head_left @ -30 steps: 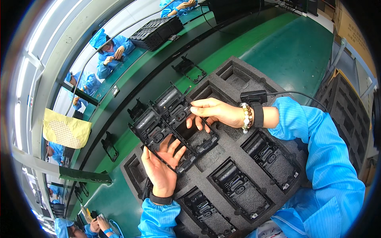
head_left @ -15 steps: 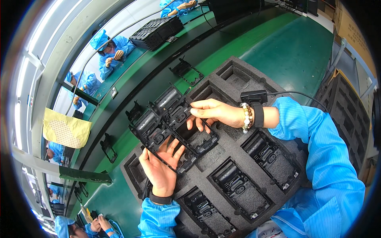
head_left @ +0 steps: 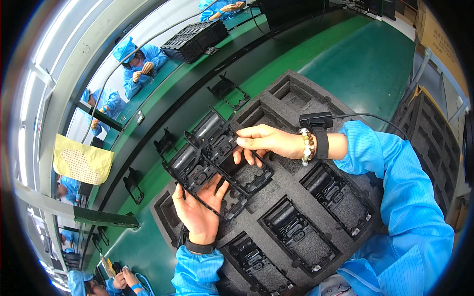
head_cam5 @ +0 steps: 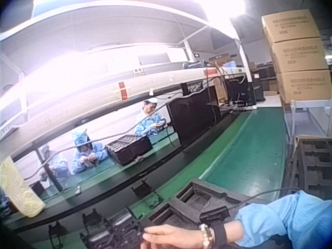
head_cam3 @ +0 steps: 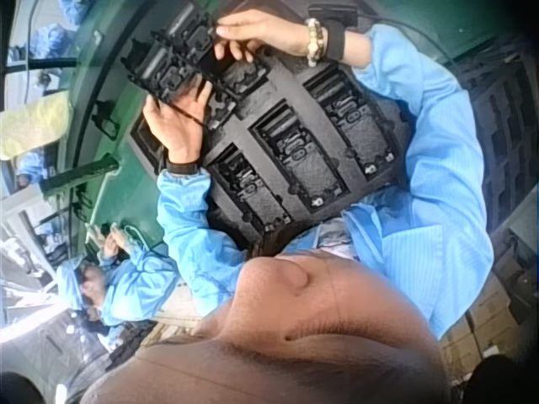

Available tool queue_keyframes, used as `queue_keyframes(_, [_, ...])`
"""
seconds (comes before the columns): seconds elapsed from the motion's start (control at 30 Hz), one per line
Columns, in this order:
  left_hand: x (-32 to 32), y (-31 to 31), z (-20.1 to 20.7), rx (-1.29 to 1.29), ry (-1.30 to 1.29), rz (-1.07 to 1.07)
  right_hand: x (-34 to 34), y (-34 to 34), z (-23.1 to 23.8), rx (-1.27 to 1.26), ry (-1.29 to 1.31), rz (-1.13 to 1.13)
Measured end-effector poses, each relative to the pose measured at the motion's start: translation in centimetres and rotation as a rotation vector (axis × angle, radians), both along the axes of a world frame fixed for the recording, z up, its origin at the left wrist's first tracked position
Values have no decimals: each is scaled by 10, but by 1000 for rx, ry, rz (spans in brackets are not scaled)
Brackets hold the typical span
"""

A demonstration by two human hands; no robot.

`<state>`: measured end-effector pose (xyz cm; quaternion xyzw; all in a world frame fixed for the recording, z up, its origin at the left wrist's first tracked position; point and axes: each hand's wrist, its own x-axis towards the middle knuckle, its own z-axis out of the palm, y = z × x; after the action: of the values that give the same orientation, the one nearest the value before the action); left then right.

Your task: Manually assembling or inspecting industrial handheld scanning devices on an assembly line.

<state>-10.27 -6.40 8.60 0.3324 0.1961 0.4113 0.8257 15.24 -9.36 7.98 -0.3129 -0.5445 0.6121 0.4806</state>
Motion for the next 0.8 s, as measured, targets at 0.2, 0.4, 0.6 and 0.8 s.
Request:
queue_keyframes(0.2, [2, -1, 1, 2, 5, 5, 0, 0, -1, 3, -2, -1])
queue_keyframes(0.4, [7, -3, 6, 23, 4, 10, 0, 4, -2, 49, -42, -116])
queue_keyframes(0.6, [7, -5, 9, 54, -30, -28, 7, 12, -7, -4, 159, -283])
queue_keyframes(0.8, [10, -7, 4, 153, 3, -27, -16, -1, 10, -326, 371, -84])
